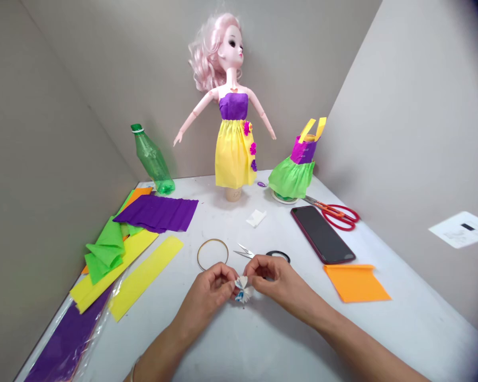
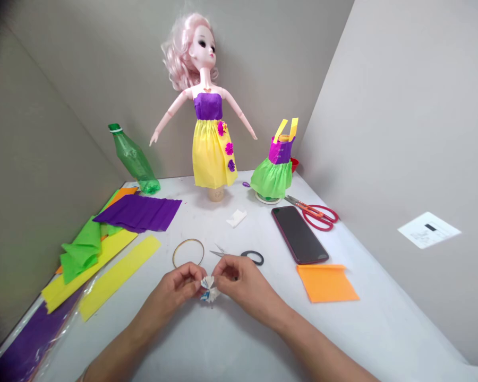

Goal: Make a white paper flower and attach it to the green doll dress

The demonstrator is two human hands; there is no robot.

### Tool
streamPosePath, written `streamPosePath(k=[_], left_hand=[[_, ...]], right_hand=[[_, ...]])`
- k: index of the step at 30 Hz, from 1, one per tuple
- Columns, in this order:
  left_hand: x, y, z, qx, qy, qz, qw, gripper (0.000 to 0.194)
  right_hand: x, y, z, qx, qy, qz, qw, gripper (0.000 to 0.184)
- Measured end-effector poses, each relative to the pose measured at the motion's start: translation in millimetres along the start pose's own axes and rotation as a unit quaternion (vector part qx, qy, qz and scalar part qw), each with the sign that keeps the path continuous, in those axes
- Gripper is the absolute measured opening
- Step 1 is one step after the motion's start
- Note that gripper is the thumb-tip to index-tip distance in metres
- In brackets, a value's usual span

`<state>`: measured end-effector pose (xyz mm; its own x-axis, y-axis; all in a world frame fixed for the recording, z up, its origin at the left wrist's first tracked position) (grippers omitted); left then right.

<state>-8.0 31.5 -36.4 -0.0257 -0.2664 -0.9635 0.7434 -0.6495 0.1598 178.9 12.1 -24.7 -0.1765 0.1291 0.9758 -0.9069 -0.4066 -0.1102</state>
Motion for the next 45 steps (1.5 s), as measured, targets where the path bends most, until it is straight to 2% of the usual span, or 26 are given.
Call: streamPosePath(k=[4, 8, 12, 21, 25, 29, 33, 45], left_hand=[[-1.0, -3.8, 0.4, -0.02, 0.002, 0.032, 0.999, 0.022], [-1.1, -3.0, 1.0, -0.016, -0.002, 0.096, 0.995, 0.019], [-3.2, -0.5, 2.0, -0.008, -0.006, 0.141, 0.99, 0.017], [-4.0, -3.0, 1.9, -0.026, 0.015, 0.182, 0.983, 0.013], [-3.3, -4.6, 2.3, -0.036, 0.016, 0.149, 0.988, 0.013], [-1.1, -4.2, 1.4, -0.024, 0.009, 0.077, 0.997, 0.019], [0.2, -3.2, -0.1, -0.011, 0.013, 0.025, 1.0, 0.024], [4.1, -4.1, -1.7, -0.014, 0.004, 0.045, 0.999, 0.023]], right_hand=[[2.5, -1.7, -0.6, -0.024, 0.011, -0.081, 0.996, 0.006], [6.7, -1.3, -0.6, -0.014, 0.013, -0.155, 0.988, 0.013], [8.0, -0.1, -0.2, -0.004, 0.011, -0.181, 0.983, 0.012], [6.7, 1.3, -0.2, 0.015, 0.026, -0.173, 0.984, 0.009], [9.1, -1.4, 1.3, 0.007, 0.019, -0.145, 0.989, 0.012], [11.2, -3.0, 3.0, -0.026, -0.006, -0.064, 0.998, 0.015], [10.1, 1.1, 3.1, -0.033, -0.022, -0.012, 0.999, 0.01], [3.0, 3.3, 3.0, -0.029, -0.041, -0.018, 0.999, 0.007]])
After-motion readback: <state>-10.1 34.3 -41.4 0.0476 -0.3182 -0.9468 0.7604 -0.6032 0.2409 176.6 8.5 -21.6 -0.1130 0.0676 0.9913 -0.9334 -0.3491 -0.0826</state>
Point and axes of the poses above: each hand's wrist, its own z-axis away from the middle knuckle, its own y-axis out of the palm, x = y × z, the point moved 1 cm from there along -z, towards the middle knuckle, and after that the axes turned 11 degrees about x, right-handed, at the moved point
